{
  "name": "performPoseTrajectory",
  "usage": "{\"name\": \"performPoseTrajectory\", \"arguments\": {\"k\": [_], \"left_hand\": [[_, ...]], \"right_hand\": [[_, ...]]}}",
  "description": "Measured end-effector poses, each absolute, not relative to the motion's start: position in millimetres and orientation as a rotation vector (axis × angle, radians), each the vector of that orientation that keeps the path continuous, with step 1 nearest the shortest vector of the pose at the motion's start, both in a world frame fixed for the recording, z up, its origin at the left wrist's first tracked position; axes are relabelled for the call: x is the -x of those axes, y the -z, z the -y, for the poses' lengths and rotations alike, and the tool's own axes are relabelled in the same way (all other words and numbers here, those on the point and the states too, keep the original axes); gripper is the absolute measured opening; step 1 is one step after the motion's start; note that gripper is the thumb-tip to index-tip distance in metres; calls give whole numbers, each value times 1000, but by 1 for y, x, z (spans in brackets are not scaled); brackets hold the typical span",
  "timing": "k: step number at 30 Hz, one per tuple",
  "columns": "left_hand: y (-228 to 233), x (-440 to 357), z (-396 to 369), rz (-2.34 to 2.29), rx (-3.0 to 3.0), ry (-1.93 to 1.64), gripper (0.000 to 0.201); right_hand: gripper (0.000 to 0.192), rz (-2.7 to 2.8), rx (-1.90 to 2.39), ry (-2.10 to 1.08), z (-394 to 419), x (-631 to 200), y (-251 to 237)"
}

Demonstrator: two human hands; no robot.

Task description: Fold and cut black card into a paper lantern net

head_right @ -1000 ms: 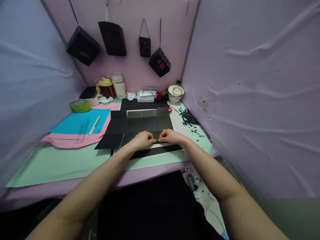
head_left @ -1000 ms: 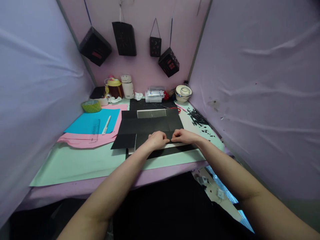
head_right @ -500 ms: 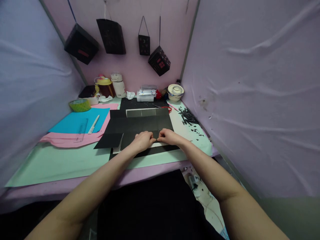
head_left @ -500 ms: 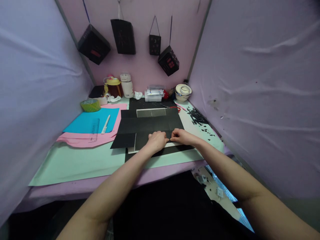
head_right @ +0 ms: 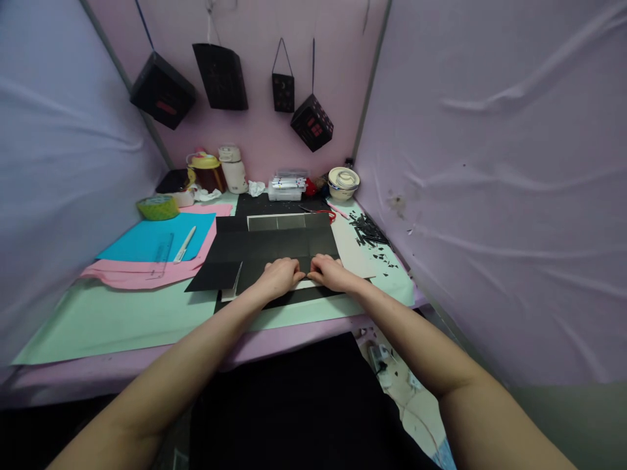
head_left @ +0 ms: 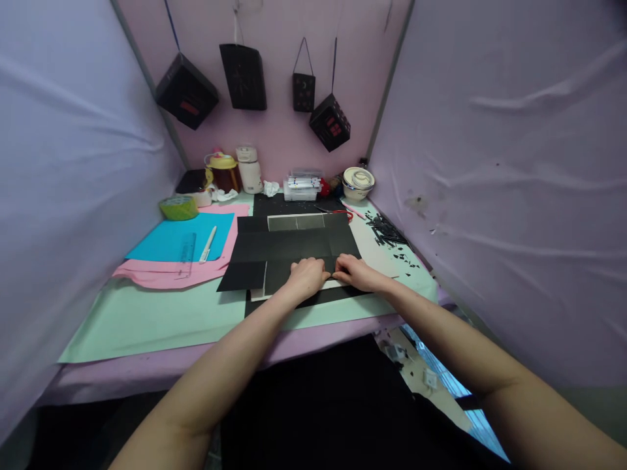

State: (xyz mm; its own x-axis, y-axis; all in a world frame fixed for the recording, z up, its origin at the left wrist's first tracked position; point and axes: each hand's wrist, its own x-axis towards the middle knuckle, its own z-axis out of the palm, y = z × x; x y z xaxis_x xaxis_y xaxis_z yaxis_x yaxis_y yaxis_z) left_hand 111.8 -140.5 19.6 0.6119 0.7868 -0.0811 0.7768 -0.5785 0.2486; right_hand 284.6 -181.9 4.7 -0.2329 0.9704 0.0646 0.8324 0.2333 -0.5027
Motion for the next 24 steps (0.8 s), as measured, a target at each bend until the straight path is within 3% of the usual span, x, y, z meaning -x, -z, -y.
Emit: {"name": "performPoseTrajectory", "arguments": {"k": [10, 17, 24], "left_hand": [[-17, -110, 141, -1274, -2593, -85, 23], [-17, -109, 139, -1269, -2577, -98, 22], [-19, -109, 141, -1270, -2567, -112, 23]], "right_hand": [[16, 2010, 1613, -550, 181, -290, 6], [17, 1946, 1578, -742, 174, -297, -1], [8, 1935, 1600, -671, 180, -305, -14]]}}
